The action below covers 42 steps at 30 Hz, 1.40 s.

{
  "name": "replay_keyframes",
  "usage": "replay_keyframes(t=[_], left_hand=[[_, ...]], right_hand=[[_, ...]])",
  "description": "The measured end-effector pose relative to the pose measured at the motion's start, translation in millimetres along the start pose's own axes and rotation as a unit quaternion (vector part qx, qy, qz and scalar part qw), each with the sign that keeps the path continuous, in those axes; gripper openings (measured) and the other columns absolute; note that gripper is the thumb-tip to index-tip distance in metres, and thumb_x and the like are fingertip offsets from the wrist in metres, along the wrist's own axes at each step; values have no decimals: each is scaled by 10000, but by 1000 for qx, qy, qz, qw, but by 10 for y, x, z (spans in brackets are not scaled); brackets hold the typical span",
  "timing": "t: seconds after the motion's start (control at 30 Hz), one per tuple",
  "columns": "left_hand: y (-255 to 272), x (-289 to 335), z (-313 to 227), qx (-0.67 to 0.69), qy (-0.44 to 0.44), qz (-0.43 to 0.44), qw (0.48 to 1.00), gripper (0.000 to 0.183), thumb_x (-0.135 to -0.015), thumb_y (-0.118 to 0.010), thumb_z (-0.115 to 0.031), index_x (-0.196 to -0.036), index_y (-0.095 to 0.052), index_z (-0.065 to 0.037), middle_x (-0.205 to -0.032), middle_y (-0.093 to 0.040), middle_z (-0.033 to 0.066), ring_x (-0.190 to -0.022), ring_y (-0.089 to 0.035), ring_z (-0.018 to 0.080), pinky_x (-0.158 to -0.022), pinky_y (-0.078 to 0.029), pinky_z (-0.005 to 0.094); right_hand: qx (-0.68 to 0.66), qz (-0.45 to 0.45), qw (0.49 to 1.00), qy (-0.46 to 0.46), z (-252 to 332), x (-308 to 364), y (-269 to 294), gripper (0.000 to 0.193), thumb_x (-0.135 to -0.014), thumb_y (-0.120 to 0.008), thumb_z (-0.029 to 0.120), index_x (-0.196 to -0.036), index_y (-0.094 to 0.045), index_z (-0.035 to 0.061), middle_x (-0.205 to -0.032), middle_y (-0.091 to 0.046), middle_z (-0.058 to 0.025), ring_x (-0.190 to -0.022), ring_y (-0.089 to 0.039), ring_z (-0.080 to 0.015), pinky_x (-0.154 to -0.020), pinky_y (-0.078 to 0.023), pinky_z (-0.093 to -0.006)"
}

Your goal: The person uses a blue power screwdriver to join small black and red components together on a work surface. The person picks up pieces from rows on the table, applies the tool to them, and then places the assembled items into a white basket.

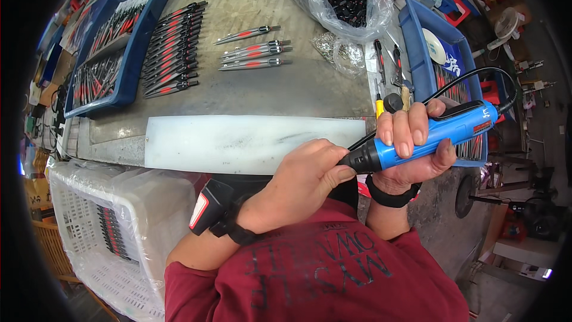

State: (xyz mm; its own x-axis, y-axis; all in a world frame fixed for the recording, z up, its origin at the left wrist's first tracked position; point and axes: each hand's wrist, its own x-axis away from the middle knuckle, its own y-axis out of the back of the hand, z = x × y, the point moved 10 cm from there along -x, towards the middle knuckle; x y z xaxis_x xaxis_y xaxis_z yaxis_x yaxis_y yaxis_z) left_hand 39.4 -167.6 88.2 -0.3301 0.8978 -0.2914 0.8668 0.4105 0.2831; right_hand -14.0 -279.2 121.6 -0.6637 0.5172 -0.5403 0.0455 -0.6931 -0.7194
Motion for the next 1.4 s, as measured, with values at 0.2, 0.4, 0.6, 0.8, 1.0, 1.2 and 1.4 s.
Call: replay_keyframes(t=[0.2,0.4,0.6,0.8,1.0,1.2,1.4], left_hand=[[-14,11,45,18,18,8,1000,178,-850,-557,-144,-951,-564,2,-775,-535,98,-680,-510,218,-613,-419,292],[-9,-1,34,-5,4,20,1000,211,-817,-584,-119,-987,-549,0,-843,-546,116,-753,-529,250,-676,-430,306],[257,56,42,-36,4,-43,998,239,-772,-613,-82,-988,-549,0,-920,-559,123,-796,-564,238,-702,-446,297],[841,235,192,-109,46,-171,978,174,-786,-602,-81,-929,-575,16,-821,-578,99,-668,-549,186,-617,-447,266],[1688,522,498,-278,110,-313,901,155,-789,-583,-88,-911,-589,6,-807,-588,123,-703,-553,231,-631,-446,304],[2244,697,631,-485,115,-347,795,141,-781,-551,-91,-905,-592,-36,-823,-582,134,-788,-540,325,-691,-432,399],[2331,663,943,-555,153,-279,769,120,-773,-551,-91,-887,-583,-72,-847,-559,99,-811,-525,302,-670,-427,410]], right_hand=[[1,-1,1000,2,-6,2,4,384,-797,-532,305,-1098,-443,84,-748,-504,-44,-584,-517,-173,-628,-381,-359],[13,-7,1000,9,4,11,18,378,-796,-535,300,-1089,-441,81,-752,-502,-48,-590,-513,-175,-627,-380,-361],[16,-27,999,20,5,18,41,389,-785,-534,295,-1086,-438,69,-750,-486,-48,-589,-494,-159,-620,-359,-342],[54,-37,998,21,33,24,82,391,-778,-541,279,-1088,-440,62,-738,-476,-36,-577,-474,-141,-612,-344,-325],[60,-49,997,26,32,30,109,382,-772,-541,266,-1078,-437,61,-736,-476,-44,-574,-468,-145,-613,-336,-319],[76,-51,995,27,12,23,114,379,-771,-541,273,-1074,-448,65,-736,-469,-45,-579,-465,-148,-624,-342,-325],[82,-57,995,22,-15,4,137,375,-776,-538,276,-1073,-452,64,-738,-466,-44,-581,-463,-149,-634,-346,-325]])
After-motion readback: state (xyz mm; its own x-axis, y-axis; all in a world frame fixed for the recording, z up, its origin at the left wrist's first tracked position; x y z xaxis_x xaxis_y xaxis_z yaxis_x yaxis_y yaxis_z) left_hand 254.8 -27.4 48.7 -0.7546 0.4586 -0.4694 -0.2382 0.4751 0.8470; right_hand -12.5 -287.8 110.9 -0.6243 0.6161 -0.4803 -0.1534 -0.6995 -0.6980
